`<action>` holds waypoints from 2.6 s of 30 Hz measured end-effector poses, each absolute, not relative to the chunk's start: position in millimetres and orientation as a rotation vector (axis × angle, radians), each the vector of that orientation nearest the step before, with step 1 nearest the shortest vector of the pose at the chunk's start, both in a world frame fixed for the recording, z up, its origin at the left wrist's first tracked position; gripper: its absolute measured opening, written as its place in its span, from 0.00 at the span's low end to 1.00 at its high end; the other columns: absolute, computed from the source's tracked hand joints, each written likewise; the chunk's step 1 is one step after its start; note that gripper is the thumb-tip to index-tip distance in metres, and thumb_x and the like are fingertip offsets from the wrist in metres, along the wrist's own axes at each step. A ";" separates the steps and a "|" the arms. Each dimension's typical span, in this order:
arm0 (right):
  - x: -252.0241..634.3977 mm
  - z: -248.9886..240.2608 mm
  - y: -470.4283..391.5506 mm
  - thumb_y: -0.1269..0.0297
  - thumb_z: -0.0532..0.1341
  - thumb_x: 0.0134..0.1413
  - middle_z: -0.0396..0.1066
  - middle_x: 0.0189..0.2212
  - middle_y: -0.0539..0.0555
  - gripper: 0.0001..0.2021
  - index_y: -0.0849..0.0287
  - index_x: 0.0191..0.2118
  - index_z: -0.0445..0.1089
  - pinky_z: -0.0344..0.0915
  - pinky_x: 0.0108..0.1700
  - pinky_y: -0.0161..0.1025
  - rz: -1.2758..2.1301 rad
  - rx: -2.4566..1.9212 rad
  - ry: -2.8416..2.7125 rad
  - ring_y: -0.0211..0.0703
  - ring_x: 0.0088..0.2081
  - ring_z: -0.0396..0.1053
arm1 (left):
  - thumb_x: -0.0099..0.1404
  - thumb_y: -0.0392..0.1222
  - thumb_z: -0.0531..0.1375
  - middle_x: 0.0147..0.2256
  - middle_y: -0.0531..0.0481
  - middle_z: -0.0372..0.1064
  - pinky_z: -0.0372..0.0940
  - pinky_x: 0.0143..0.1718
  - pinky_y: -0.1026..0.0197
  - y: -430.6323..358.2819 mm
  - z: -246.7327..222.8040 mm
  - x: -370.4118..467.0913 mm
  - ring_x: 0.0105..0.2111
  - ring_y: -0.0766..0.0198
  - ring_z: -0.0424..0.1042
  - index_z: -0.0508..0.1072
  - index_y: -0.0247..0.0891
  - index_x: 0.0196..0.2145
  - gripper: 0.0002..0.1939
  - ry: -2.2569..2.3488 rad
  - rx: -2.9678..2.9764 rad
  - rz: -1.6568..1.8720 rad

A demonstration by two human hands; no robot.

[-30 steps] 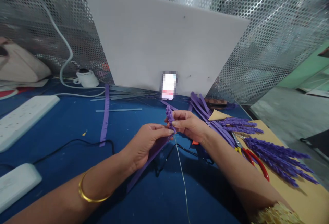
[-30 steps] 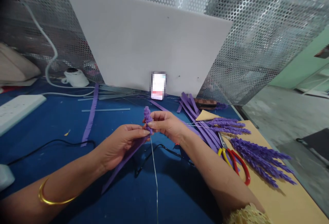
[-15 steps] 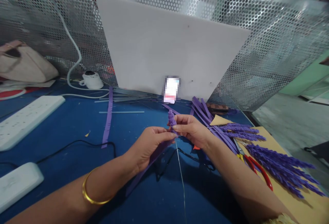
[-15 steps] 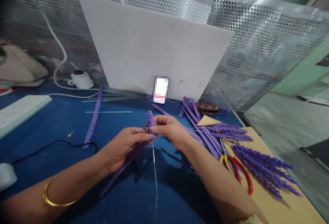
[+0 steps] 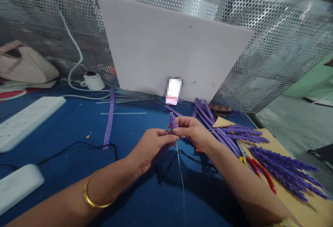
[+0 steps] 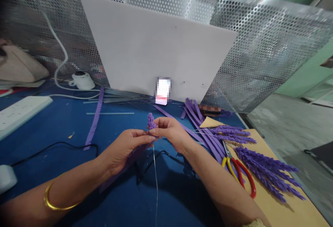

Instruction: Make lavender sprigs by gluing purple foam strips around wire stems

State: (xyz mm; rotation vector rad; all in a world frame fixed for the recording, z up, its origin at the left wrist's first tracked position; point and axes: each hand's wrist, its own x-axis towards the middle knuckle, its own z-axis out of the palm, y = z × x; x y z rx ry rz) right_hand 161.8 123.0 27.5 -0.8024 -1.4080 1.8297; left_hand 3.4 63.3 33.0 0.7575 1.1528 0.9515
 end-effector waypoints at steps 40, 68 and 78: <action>162.5 25.6 122.3 0.62 0.76 0.39 0.76 0.28 0.50 0.12 0.59 0.30 0.75 0.67 0.32 0.33 1.879 -0.801 -1.239 0.35 0.29 0.71 | 0.42 0.49 0.77 0.25 0.47 0.75 0.60 0.30 0.67 67.8 29.0 0.4 0.26 0.69 0.68 0.81 0.30 0.26 0.19 1.019 0.708 0.970; 173.9 33.6 127.7 0.62 0.75 0.41 0.76 0.30 0.50 0.13 0.58 0.34 0.77 0.66 0.32 0.33 1.862 -0.664 -1.341 0.34 0.30 0.69 | 0.47 0.52 0.74 0.28 0.48 0.75 0.55 0.26 0.66 73.3 40.6 -10.8 0.25 0.69 0.65 0.81 0.34 0.28 0.18 1.039 0.907 0.816; 174.6 37.8 126.8 0.62 0.76 0.39 0.74 0.28 0.50 0.13 0.59 0.31 0.75 0.62 0.30 0.32 1.861 -0.663 -1.370 0.34 0.28 0.69 | 0.51 0.44 0.70 0.25 0.47 0.73 0.57 0.29 0.63 72.2 43.8 -8.8 0.25 0.66 0.66 0.80 0.34 0.24 0.09 1.101 0.990 0.858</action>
